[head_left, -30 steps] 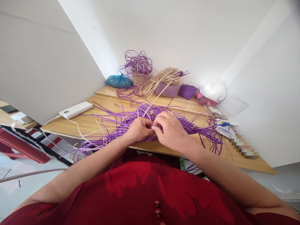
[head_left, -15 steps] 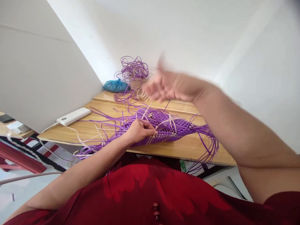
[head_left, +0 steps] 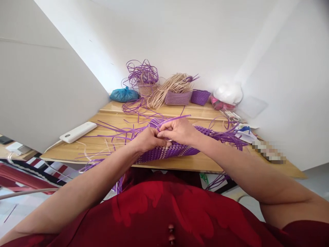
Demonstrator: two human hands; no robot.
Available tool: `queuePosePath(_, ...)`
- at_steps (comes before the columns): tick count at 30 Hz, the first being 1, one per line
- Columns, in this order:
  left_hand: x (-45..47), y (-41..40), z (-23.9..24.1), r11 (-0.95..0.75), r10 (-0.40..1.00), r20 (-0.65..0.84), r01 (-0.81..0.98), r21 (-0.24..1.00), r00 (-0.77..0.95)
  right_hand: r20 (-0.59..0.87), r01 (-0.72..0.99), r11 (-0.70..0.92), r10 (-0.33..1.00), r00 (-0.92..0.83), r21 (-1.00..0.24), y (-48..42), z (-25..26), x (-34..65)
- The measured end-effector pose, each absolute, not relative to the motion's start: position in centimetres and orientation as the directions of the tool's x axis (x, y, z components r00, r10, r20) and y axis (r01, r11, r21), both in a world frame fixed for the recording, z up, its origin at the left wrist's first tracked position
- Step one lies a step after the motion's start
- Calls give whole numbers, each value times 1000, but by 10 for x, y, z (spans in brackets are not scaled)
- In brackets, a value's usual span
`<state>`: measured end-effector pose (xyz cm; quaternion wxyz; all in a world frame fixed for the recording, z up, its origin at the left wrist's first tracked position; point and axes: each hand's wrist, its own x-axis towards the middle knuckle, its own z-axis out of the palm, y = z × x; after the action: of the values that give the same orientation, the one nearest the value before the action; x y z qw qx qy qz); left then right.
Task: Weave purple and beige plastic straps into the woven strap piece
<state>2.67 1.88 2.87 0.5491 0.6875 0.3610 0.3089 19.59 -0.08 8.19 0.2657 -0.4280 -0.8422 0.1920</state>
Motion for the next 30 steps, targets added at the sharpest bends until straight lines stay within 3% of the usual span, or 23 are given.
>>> queuePosePath(7, 21, 18, 46, 25, 847, -99, 146, 989, 522, 252, 597, 489, 863, -438, -637, 2, 76, 197)
queuePosePath(14, 27, 17, 41, -17, 810, -49, 107, 994, 584, 173, 465, 443, 840, -514, -766, 10, 72, 202)
queuePosePath(19, 28, 18, 40, -44, 828, -29, 116, 992, 560, 461, 580, 627, 778, -428, -520, -2, 87, 205)
queuePosePath(23, 26, 18, 42, -71, 857, 7, 104, 992, 515, 692, 769, 582, 670, -269, -265, -43, 84, 209)
queuePosePath(25, 26, 19, 42, -72, 876, 18, 94, 993, 482, 668, 816, 524, 700, -251, -242, -63, 65, 210)
queuePosePath(30, 31, 18, 38, -95, 889, 37, 105, 990, 456, 654, 817, 470, 740, -158, -335, -70, 15, 204)
